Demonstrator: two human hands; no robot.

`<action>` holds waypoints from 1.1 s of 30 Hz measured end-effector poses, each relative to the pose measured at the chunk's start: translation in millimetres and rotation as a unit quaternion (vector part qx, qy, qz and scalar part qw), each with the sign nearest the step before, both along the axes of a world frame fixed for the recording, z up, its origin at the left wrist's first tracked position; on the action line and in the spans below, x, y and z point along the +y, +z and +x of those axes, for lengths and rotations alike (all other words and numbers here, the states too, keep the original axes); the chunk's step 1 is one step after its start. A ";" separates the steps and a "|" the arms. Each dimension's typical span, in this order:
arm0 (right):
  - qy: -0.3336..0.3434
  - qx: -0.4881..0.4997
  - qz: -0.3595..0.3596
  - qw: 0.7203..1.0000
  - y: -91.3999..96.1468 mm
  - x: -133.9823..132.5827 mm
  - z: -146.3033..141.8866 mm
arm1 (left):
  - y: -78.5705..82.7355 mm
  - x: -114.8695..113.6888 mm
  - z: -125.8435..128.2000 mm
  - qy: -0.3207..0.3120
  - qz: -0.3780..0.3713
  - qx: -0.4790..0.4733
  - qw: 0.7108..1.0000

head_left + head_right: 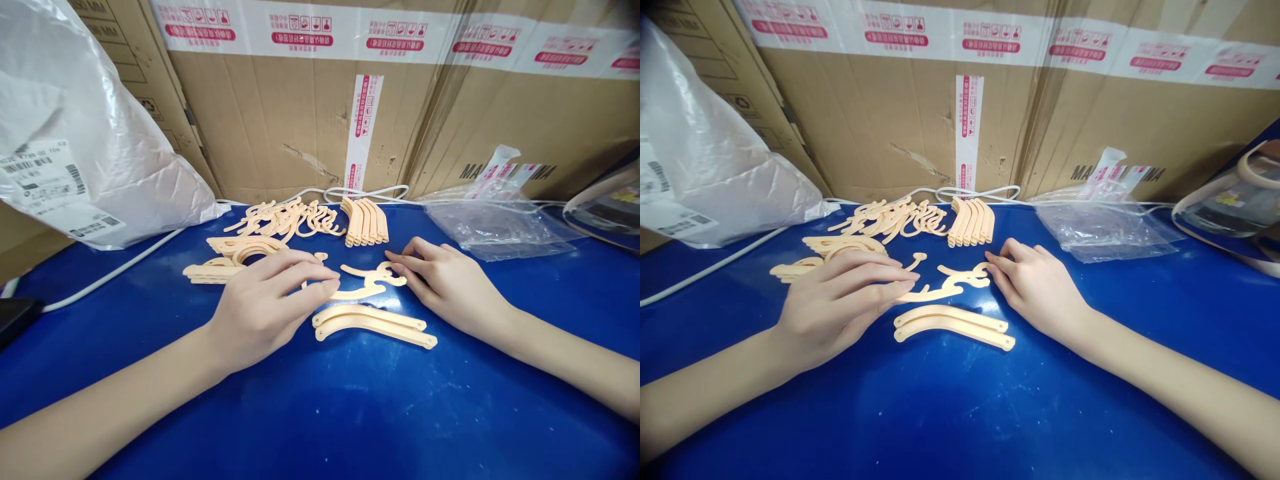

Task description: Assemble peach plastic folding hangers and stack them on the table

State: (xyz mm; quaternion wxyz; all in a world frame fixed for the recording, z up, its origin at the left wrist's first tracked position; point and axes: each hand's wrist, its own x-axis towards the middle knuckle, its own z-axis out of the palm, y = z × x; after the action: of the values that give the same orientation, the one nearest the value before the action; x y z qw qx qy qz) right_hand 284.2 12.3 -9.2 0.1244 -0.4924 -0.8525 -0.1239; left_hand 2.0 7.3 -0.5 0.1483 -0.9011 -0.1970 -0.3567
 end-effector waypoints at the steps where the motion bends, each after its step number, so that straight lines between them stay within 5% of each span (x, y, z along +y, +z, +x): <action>1: 0.002 0.002 0.009 1.000 2.1 -0.8 -0.1 | 0.1 0.0 0.2 0.000 0.000 0.001 1.000; 9: 0.154 0.127 0.000 0.980 20.3 -18.6 -7.8 | 1.7 -3.0 -1.5 0.000 0.015 -0.001 1.000; 16: 0.137 0.180 -0.059 0.972 20.7 -26.5 -14.6 | 2.6 -4.7 2.0 -0.040 0.054 0.001 0.998; 23: 0.160 0.128 -0.008 0.979 22.6 -35.1 -19.3 | -0.3 -10.2 4.8 -0.038 0.115 0.024 0.992; 28: 0.137 0.104 0.037 0.984 23.1 -21.8 -7.4 | 2.4 -8.0 5.9 -0.004 0.020 0.035 0.999; 33: 0.074 0.112 0.006 0.991 17.7 0.0 9.9 | 1.9 -5.2 4.8 0.027 -0.108 0.039 0.993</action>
State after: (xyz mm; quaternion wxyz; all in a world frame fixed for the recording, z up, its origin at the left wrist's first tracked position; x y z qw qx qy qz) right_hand 294.2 12.3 8.5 0.2312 -0.4379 -0.8665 -0.0635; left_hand 6.7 2.0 1.4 0.0677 -0.9193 -0.2527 -0.2940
